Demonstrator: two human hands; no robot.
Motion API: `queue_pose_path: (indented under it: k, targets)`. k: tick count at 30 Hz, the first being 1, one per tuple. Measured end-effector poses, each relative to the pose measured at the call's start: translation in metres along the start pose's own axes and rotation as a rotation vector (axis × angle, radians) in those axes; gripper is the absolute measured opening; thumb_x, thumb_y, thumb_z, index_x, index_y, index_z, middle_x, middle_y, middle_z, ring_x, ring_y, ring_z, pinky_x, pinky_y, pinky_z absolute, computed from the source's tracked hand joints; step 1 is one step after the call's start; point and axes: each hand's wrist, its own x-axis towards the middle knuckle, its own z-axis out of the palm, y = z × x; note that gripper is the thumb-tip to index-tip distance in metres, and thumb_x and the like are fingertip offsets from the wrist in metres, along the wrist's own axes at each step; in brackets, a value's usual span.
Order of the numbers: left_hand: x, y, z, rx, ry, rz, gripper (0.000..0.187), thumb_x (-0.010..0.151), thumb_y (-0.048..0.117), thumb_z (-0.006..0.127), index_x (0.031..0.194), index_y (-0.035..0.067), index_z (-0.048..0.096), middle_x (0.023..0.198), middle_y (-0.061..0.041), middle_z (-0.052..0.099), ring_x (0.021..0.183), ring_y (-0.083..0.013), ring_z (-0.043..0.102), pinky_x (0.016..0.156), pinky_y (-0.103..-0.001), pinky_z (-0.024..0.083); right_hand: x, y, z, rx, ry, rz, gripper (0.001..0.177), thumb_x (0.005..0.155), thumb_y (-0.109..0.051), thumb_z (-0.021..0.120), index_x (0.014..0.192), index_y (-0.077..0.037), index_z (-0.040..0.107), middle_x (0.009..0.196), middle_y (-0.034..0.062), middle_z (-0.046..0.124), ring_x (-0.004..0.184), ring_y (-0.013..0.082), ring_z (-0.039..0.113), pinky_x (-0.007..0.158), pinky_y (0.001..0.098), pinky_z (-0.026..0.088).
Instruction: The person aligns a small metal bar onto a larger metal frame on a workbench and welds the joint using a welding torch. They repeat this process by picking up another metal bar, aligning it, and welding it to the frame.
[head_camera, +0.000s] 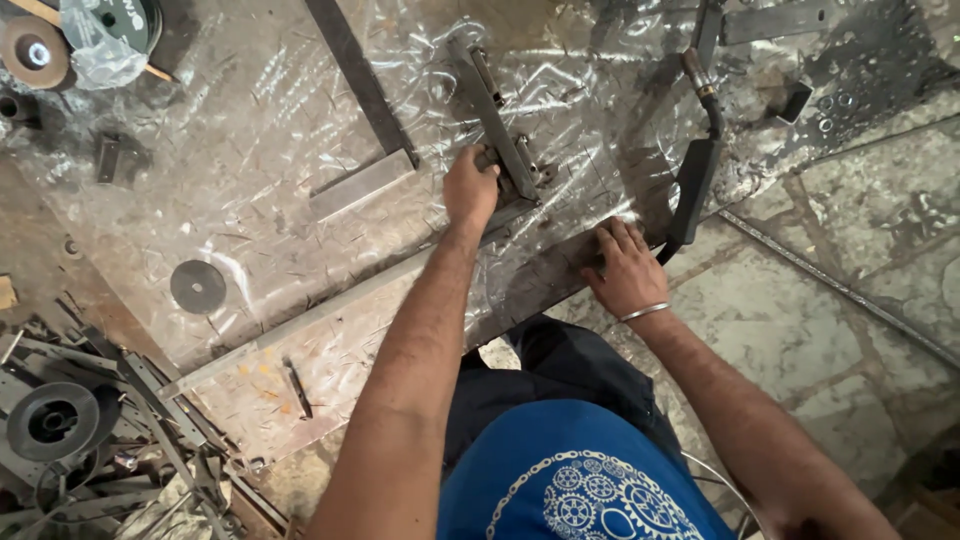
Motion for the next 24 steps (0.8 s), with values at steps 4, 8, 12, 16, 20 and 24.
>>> queue_pose_path:
  k: [4, 8, 12, 16, 20, 24]
  targets:
    - [0.005, 0.009, -0.005, -0.002, -0.001, -0.086, 0.037, 0.080, 0.020, 0.082, 0.110, 0.007, 0.065, 0.101, -0.017, 0.075, 0.098, -0.0381, 0.071, 0.084, -0.048, 0.054, 0.005, 0.010, 0.002, 0.084, 0.010, 0.050, 0.063, 0.080, -0.030, 0.080, 0.135, -0.005, 0.061, 0.151, 0.0194, 0.053, 0.140, 0.0395, 0.047, 0.110, 0.0461, 0.042]
    - [0.007, 0.005, -0.013, 0.127, -0.109, -0.107, 0.032, 0.080, 0.029, 0.081, 0.098, 0.007, 0.067, 0.096, -0.016, 0.075, 0.096, -0.0394, 0.070, 0.081, -0.051, 0.054, 0.012, 0.029, -0.011, 0.114, 0.300, 0.295, 0.054, 0.092, -0.029, 0.081, 0.138, -0.007, 0.062, 0.132, 0.0165, 0.064, 0.124, 0.0386, 0.058, 0.106, 0.0491, 0.048]
    - [0.016, 0.025, -0.039, 0.317, -0.245, 0.012, 0.038, 0.082, 0.040, 0.079, 0.099, 0.008, 0.069, 0.096, -0.018, 0.073, 0.096, -0.0408, 0.069, 0.080, -0.054, 0.052, 0.032, 0.065, -0.016, 0.036, 0.609, 0.351, 0.060, 0.089, -0.019, 0.083, 0.140, 0.000, 0.057, 0.122, 0.0224, 0.063, 0.113, 0.0422, 0.058, 0.096, 0.0528, 0.045]
    - [0.025, 0.019, -0.044, 0.322, -0.387, 0.040, 0.034, 0.083, 0.041, 0.078, 0.092, 0.009, 0.074, 0.096, -0.017, 0.074, 0.095, -0.0384, 0.070, 0.081, -0.052, 0.053, 0.045, 0.100, -0.005, 0.170, 0.553, 0.465, 0.067, 0.086, -0.021, 0.086, 0.138, 0.005, 0.052, 0.114, 0.0236, 0.064, 0.103, 0.0394, 0.061, 0.089, 0.0509, 0.047]
    - [0.029, 0.019, -0.050, 0.255, -0.418, 0.132, 0.028, 0.084, 0.037, 0.077, 0.089, 0.010, 0.077, 0.095, -0.014, 0.075, 0.093, -0.0358, 0.071, 0.081, -0.051, 0.053, 0.048, 0.156, 0.020, 0.587, 0.411, 0.559, 0.052, 0.094, -0.024, 0.083, 0.130, 0.004, 0.058, 0.111, 0.0129, 0.068, 0.096, 0.0237, 0.064, 0.083, 0.0394, 0.053]
    - [0.037, 0.027, -0.055, 0.350, -0.444, 0.242, 0.030, 0.082, 0.038, 0.080, 0.089, 0.010, 0.077, 0.094, -0.015, 0.075, 0.091, -0.0369, 0.071, 0.081, -0.052, 0.053, 0.035, 0.167, 0.023, 0.828, 0.254, 0.641, 0.046, 0.104, -0.038, 0.076, 0.124, 0.000, 0.064, 0.099, 0.0026, 0.069, 0.084, 0.0149, 0.062, 0.071, 0.0336, 0.050]
